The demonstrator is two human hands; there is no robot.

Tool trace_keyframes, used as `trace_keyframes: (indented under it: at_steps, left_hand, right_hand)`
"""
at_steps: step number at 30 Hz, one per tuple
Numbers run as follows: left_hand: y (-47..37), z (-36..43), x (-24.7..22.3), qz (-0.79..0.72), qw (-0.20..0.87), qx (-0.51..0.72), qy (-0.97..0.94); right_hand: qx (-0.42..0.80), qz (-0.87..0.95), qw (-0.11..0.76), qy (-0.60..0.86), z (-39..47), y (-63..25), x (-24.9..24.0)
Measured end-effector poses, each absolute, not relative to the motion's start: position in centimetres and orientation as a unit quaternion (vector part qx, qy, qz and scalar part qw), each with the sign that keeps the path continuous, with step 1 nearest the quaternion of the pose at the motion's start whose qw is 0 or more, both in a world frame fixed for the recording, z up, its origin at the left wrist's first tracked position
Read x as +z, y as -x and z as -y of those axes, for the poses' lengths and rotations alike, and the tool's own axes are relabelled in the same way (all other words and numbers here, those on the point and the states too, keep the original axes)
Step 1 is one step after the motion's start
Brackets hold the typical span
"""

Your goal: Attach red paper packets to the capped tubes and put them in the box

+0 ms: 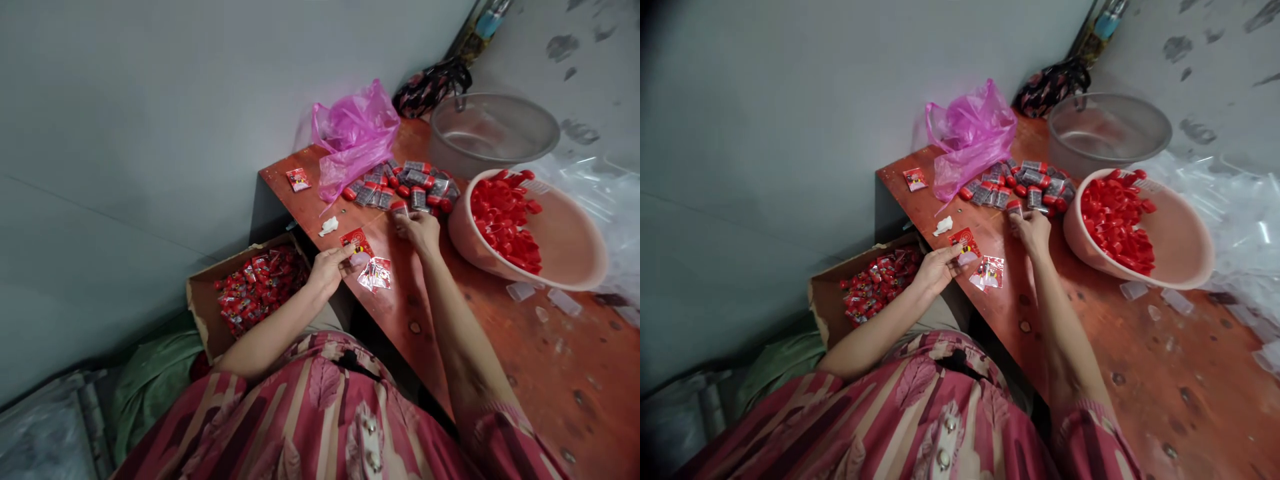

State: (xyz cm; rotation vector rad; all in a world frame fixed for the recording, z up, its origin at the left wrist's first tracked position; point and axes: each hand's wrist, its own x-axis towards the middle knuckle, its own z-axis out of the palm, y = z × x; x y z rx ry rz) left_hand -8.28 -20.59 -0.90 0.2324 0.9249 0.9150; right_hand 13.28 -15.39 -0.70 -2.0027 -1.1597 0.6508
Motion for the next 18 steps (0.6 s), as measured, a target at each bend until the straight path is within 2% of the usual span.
trace_keyframes:
  at_steps: [2, 4, 10, 18]
  left_hand:
    - [8.3, 20.4, -0.9, -0.422, 0.792, 0.429, -0.103]
    - [8.1, 20.4, -0.9, -0.407, 0.797, 0.434, -0.104]
    - [6.7, 20.9, -1.0, -0.388, 0.800, 0.453, -0.068]
    - [5.0, 22.7, 0.2, -0.344, 0.817, 0.447, -0.122]
  right_hand:
    - [0.310, 0.389, 0.456, 0.738, 18.7, -12.3, -0.2]
    - [0.358, 0.371, 0.512, 0.687, 22.6, -10.8, 0.6]
    - [0.444, 0.328, 0.537, 0.638, 31.1, -5.4, 1.6]
    - [0.433, 0.300, 0.576, 0.625, 32.3, -4.0, 0.1]
